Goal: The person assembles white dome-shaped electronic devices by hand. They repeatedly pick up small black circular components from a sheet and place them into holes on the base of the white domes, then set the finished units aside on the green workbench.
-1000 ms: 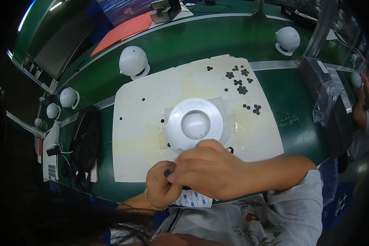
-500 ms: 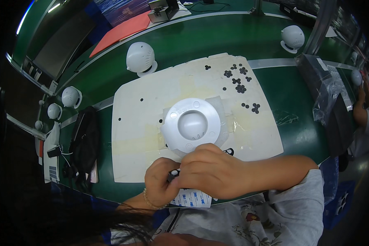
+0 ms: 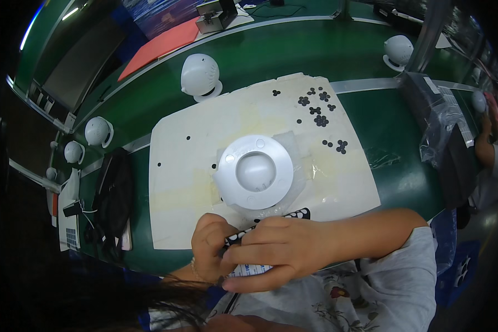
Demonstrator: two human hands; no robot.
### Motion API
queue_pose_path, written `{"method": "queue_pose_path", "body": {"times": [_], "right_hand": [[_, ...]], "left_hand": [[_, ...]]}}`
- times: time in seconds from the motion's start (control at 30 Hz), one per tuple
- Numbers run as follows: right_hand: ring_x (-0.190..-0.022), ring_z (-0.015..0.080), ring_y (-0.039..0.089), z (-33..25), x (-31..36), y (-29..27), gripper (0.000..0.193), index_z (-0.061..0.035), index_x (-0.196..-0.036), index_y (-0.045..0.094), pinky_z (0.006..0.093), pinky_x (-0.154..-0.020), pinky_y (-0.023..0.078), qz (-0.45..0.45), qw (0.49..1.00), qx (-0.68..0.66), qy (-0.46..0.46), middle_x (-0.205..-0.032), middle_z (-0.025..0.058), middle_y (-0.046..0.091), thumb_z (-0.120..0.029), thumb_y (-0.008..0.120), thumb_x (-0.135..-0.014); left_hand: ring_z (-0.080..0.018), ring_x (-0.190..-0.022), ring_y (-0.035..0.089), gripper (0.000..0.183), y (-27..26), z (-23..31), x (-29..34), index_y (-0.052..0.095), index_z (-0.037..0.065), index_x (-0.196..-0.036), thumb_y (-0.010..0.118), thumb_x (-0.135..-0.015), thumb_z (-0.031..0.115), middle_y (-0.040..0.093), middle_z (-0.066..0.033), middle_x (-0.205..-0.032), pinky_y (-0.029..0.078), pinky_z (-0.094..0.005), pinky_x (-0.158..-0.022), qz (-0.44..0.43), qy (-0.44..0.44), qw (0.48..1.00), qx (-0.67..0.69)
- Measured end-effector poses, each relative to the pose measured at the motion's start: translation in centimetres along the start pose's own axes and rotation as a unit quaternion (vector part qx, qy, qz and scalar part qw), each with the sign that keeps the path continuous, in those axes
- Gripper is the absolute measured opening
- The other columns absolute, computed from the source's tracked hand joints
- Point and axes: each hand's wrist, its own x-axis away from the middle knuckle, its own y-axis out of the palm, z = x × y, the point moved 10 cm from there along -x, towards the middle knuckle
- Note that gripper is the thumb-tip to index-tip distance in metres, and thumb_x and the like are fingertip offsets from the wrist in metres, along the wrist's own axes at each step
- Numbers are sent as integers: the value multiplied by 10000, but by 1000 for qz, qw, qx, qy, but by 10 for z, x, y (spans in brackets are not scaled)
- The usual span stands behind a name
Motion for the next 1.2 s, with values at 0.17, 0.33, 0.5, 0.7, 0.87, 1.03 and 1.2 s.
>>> {"method": "queue_pose_path", "body": {"times": [0.17,0.33,0.5,0.7,0.87,1.03,1.2], "right_hand": [[-869,251,538,26,10,-52,397,-32,-1126,468,339,-722,444,154,987,20,48,-1037,150,521,49,551,-746],[-781,127,485,79,11,-91,525,-23,-1254,299,245,-734,434,253,941,-124,186,-1191,145,396,121,450,-772],[-797,119,501,85,10,-88,550,-50,-1272,281,257,-734,441,215,951,-81,207,-1199,145,382,117,452,-776],[-796,128,518,81,9,-87,562,-51,-1271,285,258,-725,449,203,959,-31,196,-1154,142,404,129,455,-766],[-795,128,516,80,11,-89,576,-54,-1278,278,257,-723,452,221,959,-19,176,-1129,143,408,129,459,-762],[-800,124,513,82,10,-87,588,-54,-1286,266,248,-704,449,220,955,-40,195,-1118,146,408,125,466,-763],[-804,120,514,82,11,-85,602,-48,-1298,247,240,-695,444,232,952,-67,186,-1110,151,408,123,469,-765]], "left_hand": [[-296,-1049,450,187,-2,11,-7,581,60,-726,701,-634,169,523,-147,-1134,319,-409,-821,58,18,991,-117],[-260,-1114,432,182,8,14,2,602,81,-721,690,-670,232,526,-78,-1192,278,-416,-872,18,42,986,-160],[-233,-1101,440,170,10,8,5,577,97,-686,684,-681,229,541,-52,-1171,270,-413,-900,5,28,988,-151],[-228,-1102,437,172,9,8,5,576,95,-686,680,-692,232,542,-47,-1170,269,-408,-905,11,27,989,-147],[-229,-1105,435,174,10,8,5,573,91,-684,675,-699,230,545,-50,-1166,270,-408,-904,8,24,989,-144],[-236,-1110,431,179,8,8,6,566,78,-677,672,-702,220,546,-57,-1164,269,-406,-906,9,23,989,-145],[-305,-1141,379,243,10,8,11,611,12,-711,694,-663,235,495,-114,-1213,278,-487,-885,-10,49,987,-151]]}}
